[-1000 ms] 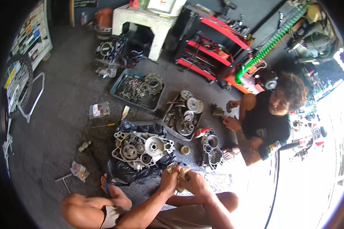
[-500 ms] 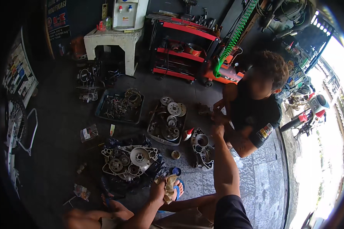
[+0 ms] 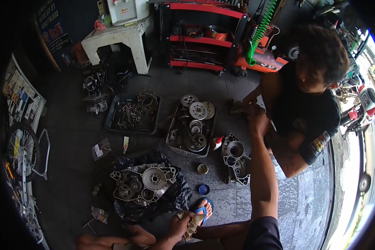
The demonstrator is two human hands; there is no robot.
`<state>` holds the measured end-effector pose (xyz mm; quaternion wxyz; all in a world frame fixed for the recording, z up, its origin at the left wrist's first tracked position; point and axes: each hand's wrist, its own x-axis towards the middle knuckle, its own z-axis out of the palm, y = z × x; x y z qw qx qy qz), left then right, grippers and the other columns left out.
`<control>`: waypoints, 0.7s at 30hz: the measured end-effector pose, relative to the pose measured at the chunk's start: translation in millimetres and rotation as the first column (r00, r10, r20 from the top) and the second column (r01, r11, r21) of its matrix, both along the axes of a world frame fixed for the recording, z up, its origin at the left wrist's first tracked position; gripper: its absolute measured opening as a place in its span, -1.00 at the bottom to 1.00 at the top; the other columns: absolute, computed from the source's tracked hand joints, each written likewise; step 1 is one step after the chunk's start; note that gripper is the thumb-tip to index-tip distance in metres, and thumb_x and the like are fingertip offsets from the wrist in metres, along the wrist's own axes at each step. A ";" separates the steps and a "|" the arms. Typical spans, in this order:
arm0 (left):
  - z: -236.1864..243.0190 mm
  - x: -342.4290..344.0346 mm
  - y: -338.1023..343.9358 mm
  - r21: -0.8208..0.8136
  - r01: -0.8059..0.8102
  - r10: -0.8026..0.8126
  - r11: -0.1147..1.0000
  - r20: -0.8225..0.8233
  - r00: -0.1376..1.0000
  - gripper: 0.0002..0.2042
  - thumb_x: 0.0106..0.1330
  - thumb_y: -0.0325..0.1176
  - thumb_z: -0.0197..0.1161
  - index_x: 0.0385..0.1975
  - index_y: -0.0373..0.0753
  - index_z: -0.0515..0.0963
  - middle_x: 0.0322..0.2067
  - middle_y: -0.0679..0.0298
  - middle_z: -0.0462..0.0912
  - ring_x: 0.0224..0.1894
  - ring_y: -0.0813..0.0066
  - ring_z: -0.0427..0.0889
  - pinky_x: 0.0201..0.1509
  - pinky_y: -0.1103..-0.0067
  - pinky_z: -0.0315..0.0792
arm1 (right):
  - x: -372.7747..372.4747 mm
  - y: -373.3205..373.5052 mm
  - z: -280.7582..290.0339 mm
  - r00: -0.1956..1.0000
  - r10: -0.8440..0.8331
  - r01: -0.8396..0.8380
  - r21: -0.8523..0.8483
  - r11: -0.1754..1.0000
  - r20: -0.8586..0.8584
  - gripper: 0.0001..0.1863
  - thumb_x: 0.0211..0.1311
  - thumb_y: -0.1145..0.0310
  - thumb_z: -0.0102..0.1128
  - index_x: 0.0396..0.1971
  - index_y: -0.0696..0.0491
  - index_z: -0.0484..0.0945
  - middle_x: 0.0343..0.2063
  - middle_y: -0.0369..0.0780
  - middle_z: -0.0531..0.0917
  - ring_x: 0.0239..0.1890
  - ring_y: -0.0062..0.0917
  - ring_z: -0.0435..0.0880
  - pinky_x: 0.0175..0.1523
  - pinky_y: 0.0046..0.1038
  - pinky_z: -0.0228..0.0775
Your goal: The person wipes engine crankcase components with a cloth, applies lubricant from a squeeze bottle into the bearings, and installs a crankshaft assembly into the crankcase casing.
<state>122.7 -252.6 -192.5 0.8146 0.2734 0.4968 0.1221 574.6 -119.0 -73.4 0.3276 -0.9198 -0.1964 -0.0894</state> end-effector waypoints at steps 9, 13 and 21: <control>15.5 -0.2 2.5 -0.103 0.103 -0.104 0.989 -0.007 0.995 -0.84 0.41 -0.32 0.17 -0.31 -0.28 0.58 -0.48 0.43 0.57 -0.45 0.70 0.52 -0.38 0.66 0.39 | 43.2 35.4 -43.7 0.979 0.199 -0.188 -0.566 0.803 -0.044 -0.39 0.20 -0.09 0.16 0.01 0.15 0.52 -0.39 -0.01 0.67 -0.23 -0.13 0.70 -0.12 -0.20 0.52; 60.5 27.4 22.1 0.000 0.271 -0.268 0.963 -0.137 0.954 -0.82 0.41 -0.33 0.16 -0.23 -0.34 0.55 -0.48 0.45 0.57 -0.45 0.71 0.53 -0.39 0.66 0.41 | 170.5 11.6 -82.8 0.727 0.673 -0.618 -0.555 0.557 -0.134 -0.66 0.29 0.20 0.10 -0.17 0.20 0.47 -0.56 -0.20 0.59 -0.45 -0.65 0.62 -0.44 -0.44 0.49; 24.4 10.1 12.2 0.163 0.444 -0.466 0.881 0.144 0.873 -0.67 0.48 -0.11 -0.02 -0.16 -0.28 0.50 -0.57 0.22 0.58 -0.64 0.40 0.60 -0.62 0.47 0.50 | -2.3 58.0 -16.4 0.794 0.593 -0.603 -0.056 0.795 -0.133 -0.62 0.39 0.06 -0.03 -0.40 0.09 0.49 -0.62 -0.30 0.46 -0.62 -0.63 0.42 -0.54 -0.51 0.25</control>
